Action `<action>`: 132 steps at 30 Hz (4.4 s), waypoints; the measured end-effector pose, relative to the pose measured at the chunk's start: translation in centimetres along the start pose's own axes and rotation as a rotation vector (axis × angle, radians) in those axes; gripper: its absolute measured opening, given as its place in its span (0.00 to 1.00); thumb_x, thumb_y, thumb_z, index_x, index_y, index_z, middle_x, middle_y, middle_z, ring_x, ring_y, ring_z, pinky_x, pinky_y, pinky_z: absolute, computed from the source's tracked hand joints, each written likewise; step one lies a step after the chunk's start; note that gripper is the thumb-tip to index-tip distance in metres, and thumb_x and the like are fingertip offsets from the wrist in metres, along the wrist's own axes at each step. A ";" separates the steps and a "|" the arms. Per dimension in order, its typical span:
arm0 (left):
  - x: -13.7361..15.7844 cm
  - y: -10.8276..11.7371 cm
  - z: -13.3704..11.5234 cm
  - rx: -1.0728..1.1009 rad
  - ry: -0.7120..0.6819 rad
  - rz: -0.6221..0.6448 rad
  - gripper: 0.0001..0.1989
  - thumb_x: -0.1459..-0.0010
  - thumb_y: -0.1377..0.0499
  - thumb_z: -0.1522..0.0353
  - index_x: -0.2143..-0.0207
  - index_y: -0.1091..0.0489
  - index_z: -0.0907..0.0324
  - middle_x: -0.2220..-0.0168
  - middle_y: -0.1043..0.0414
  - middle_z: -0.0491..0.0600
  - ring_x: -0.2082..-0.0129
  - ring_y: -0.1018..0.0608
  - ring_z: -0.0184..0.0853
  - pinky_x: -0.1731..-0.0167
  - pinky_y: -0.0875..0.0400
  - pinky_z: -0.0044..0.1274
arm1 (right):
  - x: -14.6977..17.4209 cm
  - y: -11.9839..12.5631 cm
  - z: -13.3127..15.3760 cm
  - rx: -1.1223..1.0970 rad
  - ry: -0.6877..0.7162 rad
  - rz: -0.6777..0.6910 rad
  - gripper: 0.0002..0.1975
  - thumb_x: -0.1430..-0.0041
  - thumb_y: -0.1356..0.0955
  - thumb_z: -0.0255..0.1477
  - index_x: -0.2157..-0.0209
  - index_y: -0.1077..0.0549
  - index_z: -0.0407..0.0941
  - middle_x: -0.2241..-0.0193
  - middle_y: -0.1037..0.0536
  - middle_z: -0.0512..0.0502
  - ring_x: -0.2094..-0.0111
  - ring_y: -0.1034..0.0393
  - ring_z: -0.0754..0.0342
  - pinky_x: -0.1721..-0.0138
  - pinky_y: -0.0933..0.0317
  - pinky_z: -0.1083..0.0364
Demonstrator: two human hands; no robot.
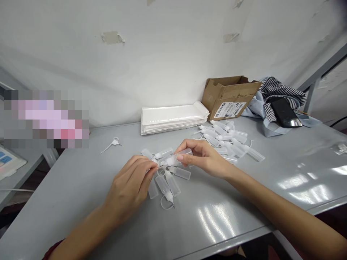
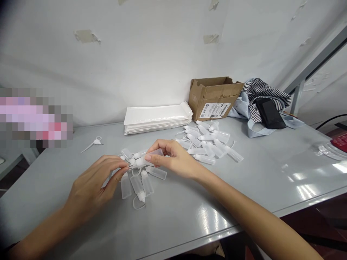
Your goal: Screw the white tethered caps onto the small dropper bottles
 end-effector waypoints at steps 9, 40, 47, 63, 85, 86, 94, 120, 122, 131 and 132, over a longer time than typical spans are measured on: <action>0.3 0.1 0.0 -0.001 -0.021 -0.018 0.04 0.39 0.45 0.74 0.63 0.33 0.59 0.69 0.25 0.47 0.67 0.24 0.35 0.65 0.29 0.28 | 0.0 0.1 -0.1 0.025 0.005 -0.036 0.09 0.43 0.30 0.34 0.68 0.27 0.42 0.77 0.27 0.51 0.73 0.33 0.58 0.68 0.40 0.57; 0.4 0.2 -0.5 -0.042 -0.113 -0.043 0.05 0.42 0.43 0.77 0.63 0.32 0.62 0.70 0.26 0.49 0.67 0.25 0.36 0.65 0.30 0.29 | 0.2 -0.1 0.5 0.186 0.027 -0.081 0.09 0.42 0.31 0.34 0.68 0.27 0.41 0.76 0.27 0.51 0.74 0.34 0.59 0.71 0.41 0.58; 0.4 0.0 -0.5 -0.061 -0.104 -0.027 0.05 0.40 0.44 0.77 0.64 0.33 0.61 0.70 0.26 0.49 0.67 0.25 0.36 0.65 0.30 0.29 | 0.4 -0.4 1.1 0.314 0.064 -0.103 0.09 0.41 0.32 0.33 0.66 0.26 0.40 0.75 0.26 0.50 0.72 0.33 0.58 0.72 0.42 0.59; 0.4 0.8 -1.5 -0.119 -0.199 -0.079 0.05 0.45 0.40 0.80 0.67 0.30 0.65 0.72 0.24 0.52 0.69 0.23 0.39 0.68 0.32 0.30 | 1.0 -1.5 1.3 0.295 0.171 -0.078 0.05 0.37 0.35 0.30 0.65 0.31 0.42 0.75 0.30 0.53 0.74 0.36 0.61 0.72 0.43 0.60; 0.0 1.6 -1.6 0.070 -0.086 -0.097 0.08 0.46 0.42 0.82 0.66 0.31 0.63 0.72 0.26 0.50 0.70 0.25 0.37 0.69 0.29 0.31 | 1.2 -1.7 1.3 0.219 0.178 -0.040 0.05 0.37 0.36 0.31 0.64 0.32 0.43 0.75 0.31 0.53 0.75 0.37 0.60 0.74 0.43 0.59; 0.0 1.6 -1.7 0.075 -0.091 -0.099 0.08 0.46 0.41 0.82 0.66 0.31 0.63 0.72 0.26 0.50 0.70 0.25 0.37 0.69 0.29 0.31 | 1.3 -1.7 1.4 0.239 0.184 -0.043 0.05 0.37 0.36 0.30 0.63 0.32 0.43 0.74 0.31 0.53 0.75 0.37 0.60 0.74 0.43 0.59; 0.2 1.6 -2.1 0.003 -0.136 -0.113 0.08 0.47 0.40 0.82 0.66 0.30 0.64 0.72 0.25 0.50 0.70 0.23 0.38 0.69 0.29 0.31 | 1.5 -1.9 1.5 0.345 0.196 -0.038 0.05 0.38 0.35 0.30 0.62 0.32 0.44 0.71 0.30 0.51 0.74 0.38 0.59 0.72 0.44 0.58; -0.2 2.1 -2.1 0.059 -0.148 -0.078 0.09 0.47 0.42 0.81 0.65 0.32 0.62 0.72 0.26 0.50 0.69 0.24 0.38 0.69 0.29 0.31 | 1.3 -2.0 1.1 0.080 0.112 0.018 0.04 0.38 0.35 0.29 0.63 0.31 0.43 0.72 0.31 0.52 0.72 0.37 0.60 0.70 0.43 0.58; -0.4 2.2 -2.2 0.097 -0.128 -0.058 0.11 0.47 0.43 0.82 0.64 0.32 0.61 0.73 0.27 0.49 0.69 0.24 0.38 0.69 0.29 0.31 | 1.3 -2.0 0.9 0.086 0.101 0.022 0.05 0.38 0.34 0.30 0.63 0.30 0.43 0.70 0.30 0.51 0.72 0.37 0.59 0.69 0.43 0.58; -0.8 2.5 -2.6 0.153 -0.145 -0.033 0.10 0.48 0.42 0.84 0.65 0.30 0.64 0.74 0.27 0.49 0.69 0.25 0.36 0.69 0.28 0.30 | 1.3 -2.4 0.8 0.131 0.137 0.071 0.03 0.40 0.33 0.28 0.64 0.30 0.45 0.68 0.29 0.51 0.68 0.36 0.57 0.66 0.42 0.57; -0.9 2.5 -2.6 0.157 -0.144 -0.030 0.11 0.49 0.42 0.84 0.66 0.30 0.64 0.74 0.26 0.50 0.69 0.25 0.36 0.69 0.28 0.30 | 1.3 -2.4 0.8 0.137 0.142 0.072 0.03 0.41 0.33 0.28 0.64 0.29 0.45 0.67 0.29 0.50 0.67 0.36 0.57 0.66 0.42 0.57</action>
Point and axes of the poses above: each hand's wrist, its own x-axis away from the middle knuckle, its own y-axis out of the back of the hand, z = x × y, the point moved 8 cm from there along -x, towards the middle knuckle
